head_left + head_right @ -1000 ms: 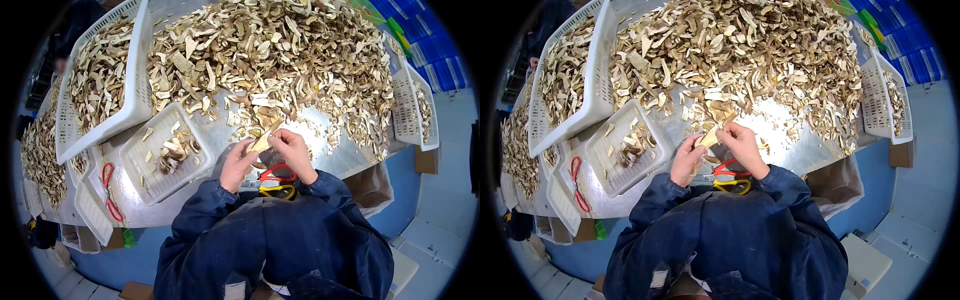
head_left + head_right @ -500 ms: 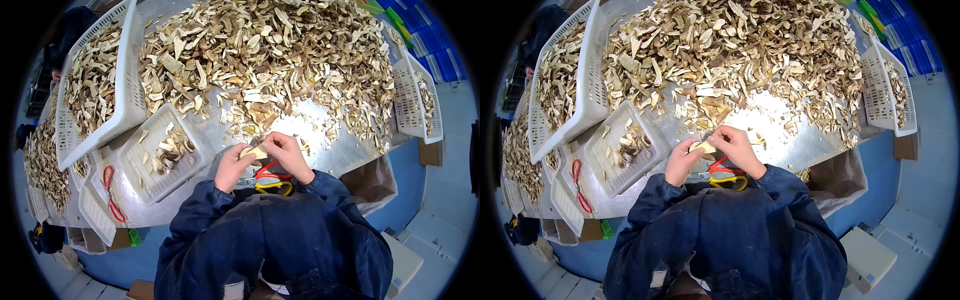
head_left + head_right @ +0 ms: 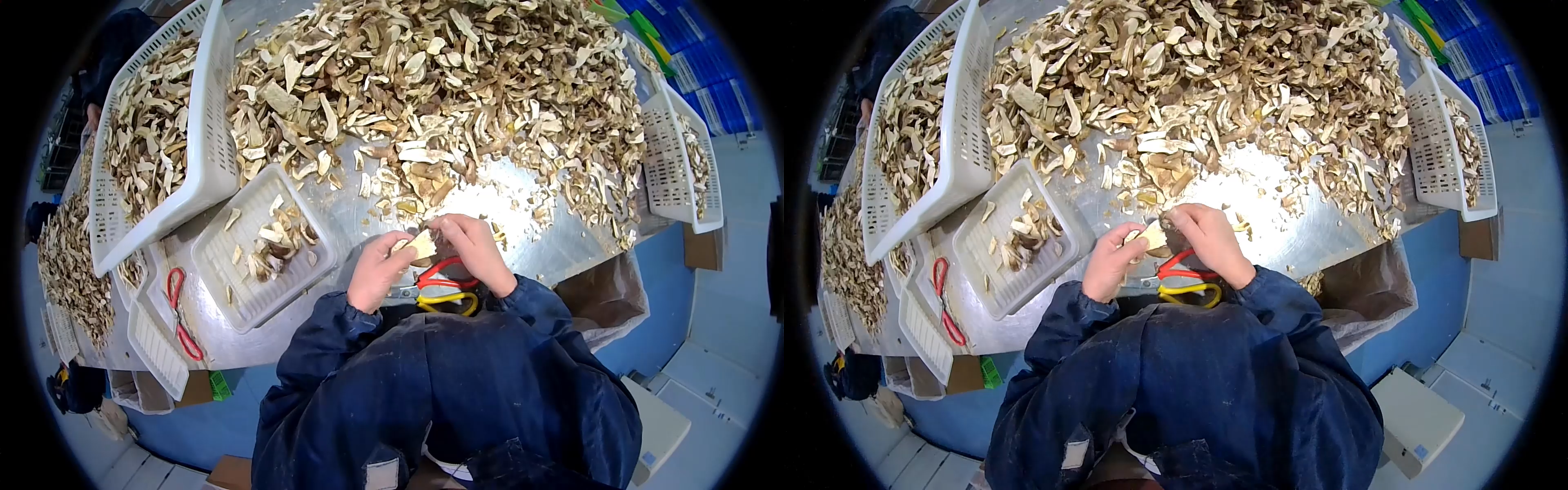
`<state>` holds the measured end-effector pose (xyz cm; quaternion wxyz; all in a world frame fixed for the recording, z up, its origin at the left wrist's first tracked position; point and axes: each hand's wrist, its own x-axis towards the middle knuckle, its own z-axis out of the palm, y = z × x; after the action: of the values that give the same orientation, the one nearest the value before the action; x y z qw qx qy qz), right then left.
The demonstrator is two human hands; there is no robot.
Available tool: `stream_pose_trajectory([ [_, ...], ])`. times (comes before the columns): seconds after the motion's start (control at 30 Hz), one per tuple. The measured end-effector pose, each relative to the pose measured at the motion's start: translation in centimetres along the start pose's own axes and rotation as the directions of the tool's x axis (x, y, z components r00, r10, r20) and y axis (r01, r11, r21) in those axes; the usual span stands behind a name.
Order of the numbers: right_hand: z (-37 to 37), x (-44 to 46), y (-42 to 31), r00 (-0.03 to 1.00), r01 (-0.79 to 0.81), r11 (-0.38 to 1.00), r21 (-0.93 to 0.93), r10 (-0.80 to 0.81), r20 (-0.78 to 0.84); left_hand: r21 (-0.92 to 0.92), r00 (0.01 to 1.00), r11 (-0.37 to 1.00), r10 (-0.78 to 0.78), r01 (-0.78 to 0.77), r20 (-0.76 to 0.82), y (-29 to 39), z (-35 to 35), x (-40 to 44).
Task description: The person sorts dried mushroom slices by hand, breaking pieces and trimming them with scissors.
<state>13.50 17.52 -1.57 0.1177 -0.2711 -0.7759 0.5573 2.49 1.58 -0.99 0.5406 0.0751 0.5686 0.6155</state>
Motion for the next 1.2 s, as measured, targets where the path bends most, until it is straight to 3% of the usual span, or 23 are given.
stream_pose_trajectory([
  [0.1, -0.6, -0.5, -1.5, 0.973, -0.155, 0.954, 0.255, 0.102, 0.209, 0.046, 0.999, 0.998, 0.036, -0.036, -0.004, -0.3, -0.1, 0.0],
  [0.2, -0.7, -0.7, -1.4, 0.958, -0.163, 0.958, 0.235, 0.096, 0.270, 0.130, 0.991, 0.983, 0.131, -0.130, 0.001, -0.8, -0.1, 0.3],
  [0.23, -0.8, -0.7, -2.1, 0.939, -0.245, 0.930, 0.274, 0.158, 0.304, 0.164, 0.985, 0.971, 0.175, -0.173, 0.005, -0.7, 0.0, 0.3],
  [0.43, 0.1, -0.7, -1.2, 0.864, -0.440, 0.713, 0.546, 0.169, 0.475, -0.055, 0.994, 0.997, -0.041, 0.047, 0.097, -0.1, -1.1, -0.4],
  [0.53, -0.4, 0.2, -1.4, 0.870, -0.368, 0.857, 0.361, 0.180, 0.460, 0.112, 0.991, 0.993, 0.062, -0.048, -0.121, 0.8, -3.6, -1.3],
  [0.57, -0.8, 0.7, -1.4, 0.943, -0.202, 0.954, 0.223, 0.128, 0.306, 0.190, 0.956, 0.965, 0.218, -0.181, -0.196, 1.0, -5.4, -1.9],
  [0.6, -1.1, 1.3, -0.1, 0.992, 0.103, 0.985, -0.136, -0.092, 0.088, 0.277, 0.893, 0.913, 0.370, -0.299, -0.258, 1.2, -7.7, -2.5],
  [0.67, -2.6, 2.5, -0.1, 0.978, 0.155, 0.876, -0.457, -0.201, -0.053, 0.460, 0.657, 0.758, 0.642, -0.463, -0.396, 1.7, -11.7, -3.3],
  [0.73, -3.1, 3.6, 0.2, 0.961, 0.188, 0.788, -0.586, -0.270, -0.054, 0.797, 0.608, 0.598, 0.665, -0.085, -0.434, 4.1, -15.0, -5.6],
  [0.83, -2.8, 4.6, 0.7, 0.972, 0.162, 0.679, -0.716, -0.234, -0.001, 0.983, 0.454, 0.096, 0.877, 0.157, -0.158, 5.2, -16.1, -6.1],
  [0.93, -2.1, 4.8, 0.7, 0.969, 0.180, 0.648, -0.740, -0.244, 0.021, 0.981, 0.396, 0.190, 0.905, -0.042, -0.158, 5.4, -13.3, -5.0],
  [0.97, -2.1, 4.7, 0.7, 0.963, 0.195, 0.647, -0.737, -0.268, 0.021, 0.827, 0.405, 0.405, 0.882, -0.390, -0.240, 4.5, -11.8, -4.1],
  [1.03, -2.5, 4.5, 1.3, 0.964, 0.234, 0.778, -0.584, -0.264, 0.034, 0.498, 0.647, 0.662, 0.725, -0.560, -0.237, 3.0, -9.2, -2.8],
  [1.07, -2.6, 4.4, 1.3, 0.964, 0.246, 0.832, -0.498, -0.262, 0.039, 0.369, 0.742, 0.727, 0.658, -0.579, -0.130, 2.6, -7.8, -2.3],
  [1.1, -2.7, 4.1, 1.3, 0.993, 0.107, 0.954, -0.282, -0.090, 0.073, 0.236, 0.810, 0.787, 0.587, -0.570, -0.004, 2.3, -6.4, -1.7],
  [1.13, -2.8, 3.6, 1.0, 0.987, -0.065, 0.996, -0.057, 0.072, 0.144, 0.114, 0.912, 0.907, 0.410, -0.405, -0.026, 2.2, -4.8, -1.1],
  [1.17, -2.7, 3.0, 0.6, 0.946, -0.254, 0.955, 0.156, 0.211, 0.247, -0.010, 0.977, 0.977, 0.214, -0.214, -0.022, 2.1, -3.3, -0.7],
  [1.2, -2.7, 2.4, 0.0, 0.923, -0.323, 0.919, 0.226, 0.254, 0.289, -0.113, 0.982, 0.976, 0.189, -0.185, 0.025, 1.8, -2.1, -0.3],
])
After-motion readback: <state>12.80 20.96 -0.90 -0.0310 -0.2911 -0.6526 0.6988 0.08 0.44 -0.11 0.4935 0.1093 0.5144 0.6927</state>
